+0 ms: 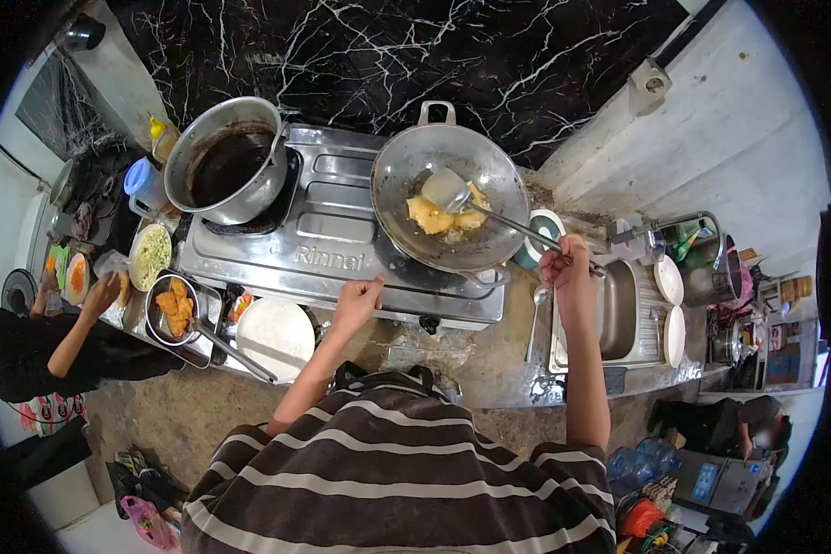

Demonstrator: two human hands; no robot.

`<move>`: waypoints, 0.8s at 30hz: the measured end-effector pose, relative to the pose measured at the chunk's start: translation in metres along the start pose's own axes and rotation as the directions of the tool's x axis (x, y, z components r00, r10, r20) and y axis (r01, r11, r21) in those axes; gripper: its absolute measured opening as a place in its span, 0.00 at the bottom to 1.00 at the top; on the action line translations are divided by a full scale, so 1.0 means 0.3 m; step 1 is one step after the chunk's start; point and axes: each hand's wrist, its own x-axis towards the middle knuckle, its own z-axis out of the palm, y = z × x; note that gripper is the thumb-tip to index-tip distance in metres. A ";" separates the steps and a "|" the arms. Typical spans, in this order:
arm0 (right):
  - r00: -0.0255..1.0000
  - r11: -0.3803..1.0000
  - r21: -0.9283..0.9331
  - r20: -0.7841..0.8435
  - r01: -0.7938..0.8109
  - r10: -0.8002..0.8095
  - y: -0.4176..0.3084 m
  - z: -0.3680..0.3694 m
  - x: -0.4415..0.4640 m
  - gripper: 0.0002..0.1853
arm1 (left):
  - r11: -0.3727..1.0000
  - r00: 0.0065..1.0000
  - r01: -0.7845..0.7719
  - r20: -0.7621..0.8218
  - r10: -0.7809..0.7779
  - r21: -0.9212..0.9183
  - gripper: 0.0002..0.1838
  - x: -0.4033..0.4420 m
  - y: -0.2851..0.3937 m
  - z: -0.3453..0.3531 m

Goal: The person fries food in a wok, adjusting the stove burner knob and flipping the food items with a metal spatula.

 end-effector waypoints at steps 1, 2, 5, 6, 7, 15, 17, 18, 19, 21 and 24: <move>1.000 0.998 -0.056 0.001 0.017 -0.017 -0.011 0.008 -0.012 0.14 | 0.999 1.000 0.031 0.002 -0.031 0.007 0.32 -0.008 0.019 -0.003; 0.999 0.993 -0.111 0.003 0.033 -0.033 -0.015 0.014 -0.019 0.14 | 0.998 0.998 0.062 0.005 -0.062 0.016 0.32 -0.013 0.031 -0.005; 0.993 0.980 -0.165 0.011 0.115 -0.115 -0.014 0.022 -0.020 0.14 | 0.999 0.999 0.050 0.014 -0.050 0.019 0.32 0.004 -0.003 -0.003; 0.993 0.980 -0.165 0.011 0.115 -0.115 -0.012 0.021 -0.013 0.14 | 0.999 0.999 0.050 0.014 -0.050 0.019 0.32 0.001 0.005 -0.003; 0.992 0.980 -0.152 0.004 0.127 -0.128 -0.004 0.020 -0.003 0.13 | 0.998 0.998 0.056 0.009 -0.056 0.013 0.32 -0.004 0.015 -0.003; 0.996 0.992 -0.098 -0.028 0.086 -0.089 0.063 0.030 0.055 0.12 | 0.999 0.999 0.051 -0.001 -0.051 -0.009 0.32 -0.001 0.006 -0.001; 0.997 0.991 -0.112 -0.015 0.073 -0.075 0.077 0.033 0.064 0.12 | 0.998 0.998 0.057 0.000 -0.057 -0.016 0.31 -0.003 0.010 0.000; 0.997 0.991 -0.112 -0.015 0.073 -0.075 0.075 0.037 0.065 0.12 | 0.998 0.998 0.057 0.000 -0.057 -0.016 0.31 -0.004 0.016 -0.001; 0.997 0.989 -0.129 -0.019 0.075 -0.078 0.069 0.043 0.063 0.12 | 0.998 0.998 0.059 -0.002 -0.059 -0.011 0.31 -0.007 0.023 -0.002; 0.997 0.986 -0.148 -0.024 0.075 -0.080 0.063 0.048 0.062 0.12 | 0.998 0.998 0.062 -0.002 -0.062 -0.007 0.31 -0.009 0.025 -0.002; 0.996 0.982 -0.166 -0.010 0.089 -0.092 0.053 0.051 0.061 0.12 | 0.997 0.997 0.071 -0.002 -0.071 -0.007 0.31 -0.004 0.015 -0.001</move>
